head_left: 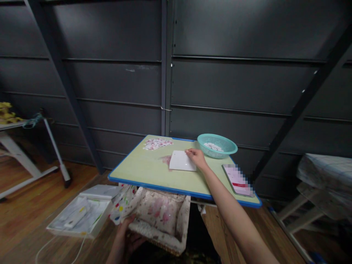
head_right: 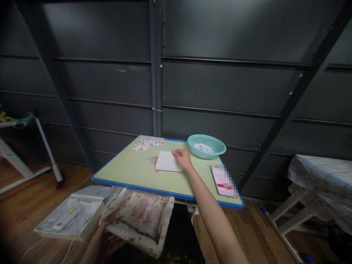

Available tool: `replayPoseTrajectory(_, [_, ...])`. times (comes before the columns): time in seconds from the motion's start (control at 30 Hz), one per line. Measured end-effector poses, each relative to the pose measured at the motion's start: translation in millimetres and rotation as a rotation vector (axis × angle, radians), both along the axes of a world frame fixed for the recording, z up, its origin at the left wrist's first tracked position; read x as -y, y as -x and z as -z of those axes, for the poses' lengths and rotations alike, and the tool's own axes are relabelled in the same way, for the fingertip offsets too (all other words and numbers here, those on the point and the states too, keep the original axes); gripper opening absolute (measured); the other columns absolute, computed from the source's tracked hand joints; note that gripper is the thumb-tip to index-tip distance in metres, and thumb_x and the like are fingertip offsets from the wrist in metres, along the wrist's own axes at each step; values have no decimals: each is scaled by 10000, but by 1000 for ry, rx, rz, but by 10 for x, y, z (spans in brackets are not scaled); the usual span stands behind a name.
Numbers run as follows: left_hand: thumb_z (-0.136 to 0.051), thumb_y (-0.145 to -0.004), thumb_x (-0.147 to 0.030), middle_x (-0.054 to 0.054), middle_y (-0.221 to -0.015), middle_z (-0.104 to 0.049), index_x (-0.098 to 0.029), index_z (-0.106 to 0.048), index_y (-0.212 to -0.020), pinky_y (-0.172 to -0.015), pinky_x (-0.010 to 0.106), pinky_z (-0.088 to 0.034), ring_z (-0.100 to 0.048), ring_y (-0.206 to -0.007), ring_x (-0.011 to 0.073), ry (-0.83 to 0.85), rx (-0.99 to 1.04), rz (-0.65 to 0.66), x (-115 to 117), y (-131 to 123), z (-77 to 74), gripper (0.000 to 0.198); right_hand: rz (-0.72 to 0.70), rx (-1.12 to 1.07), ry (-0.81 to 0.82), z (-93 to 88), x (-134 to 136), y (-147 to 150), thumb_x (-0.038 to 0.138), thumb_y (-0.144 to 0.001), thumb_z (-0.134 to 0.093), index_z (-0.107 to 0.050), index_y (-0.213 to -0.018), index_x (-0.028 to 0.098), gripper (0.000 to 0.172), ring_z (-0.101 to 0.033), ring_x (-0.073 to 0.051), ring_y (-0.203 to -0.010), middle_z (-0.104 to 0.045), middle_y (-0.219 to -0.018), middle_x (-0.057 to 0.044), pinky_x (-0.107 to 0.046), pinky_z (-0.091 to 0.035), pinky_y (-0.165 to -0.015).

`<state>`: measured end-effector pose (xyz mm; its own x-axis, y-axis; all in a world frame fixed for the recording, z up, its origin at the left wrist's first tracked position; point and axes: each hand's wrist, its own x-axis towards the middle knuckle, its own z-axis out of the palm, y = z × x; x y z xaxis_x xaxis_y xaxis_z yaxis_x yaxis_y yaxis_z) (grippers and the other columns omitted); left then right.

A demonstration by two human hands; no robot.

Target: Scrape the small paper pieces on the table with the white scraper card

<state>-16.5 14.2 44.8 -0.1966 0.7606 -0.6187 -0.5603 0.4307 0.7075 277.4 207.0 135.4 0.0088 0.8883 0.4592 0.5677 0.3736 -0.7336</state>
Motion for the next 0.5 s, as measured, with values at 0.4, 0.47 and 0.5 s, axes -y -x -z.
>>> replayPoseTrajectory(0.4, [-615,-759,-279,9,-715,-622,-252,-380,-1294,-619,425,-565,-652,-564,228,-11,-61,6,15,-37,-25,585,-41,-95,-6,30,18,57,460,-754,-579,-743,-804,137,366,-635,-238,-768,-731,-850,-105,-299,-442,-659])
replayPoseTrajectory(0.47, [-619,-753,-275,2,-718,-618,-267,-366,-1299,-622,428,-567,-651,-561,222,-18,-69,6,23,-51,-54,602,23,-83,-12,21,23,37,452,-749,-580,-746,-770,133,360,-636,-239,-738,-732,-801,-106,-301,-440,-651])
replayPoseTrajectory(0.5, [-626,-745,-276,3,-724,-618,-267,-367,-1299,-620,432,-568,-652,-561,222,-22,-72,-1,27,-60,-73,611,44,-71,-15,18,30,32,448,-746,-580,-747,-752,131,358,-636,-238,-718,-730,-772,-104,-300,-438,-641])
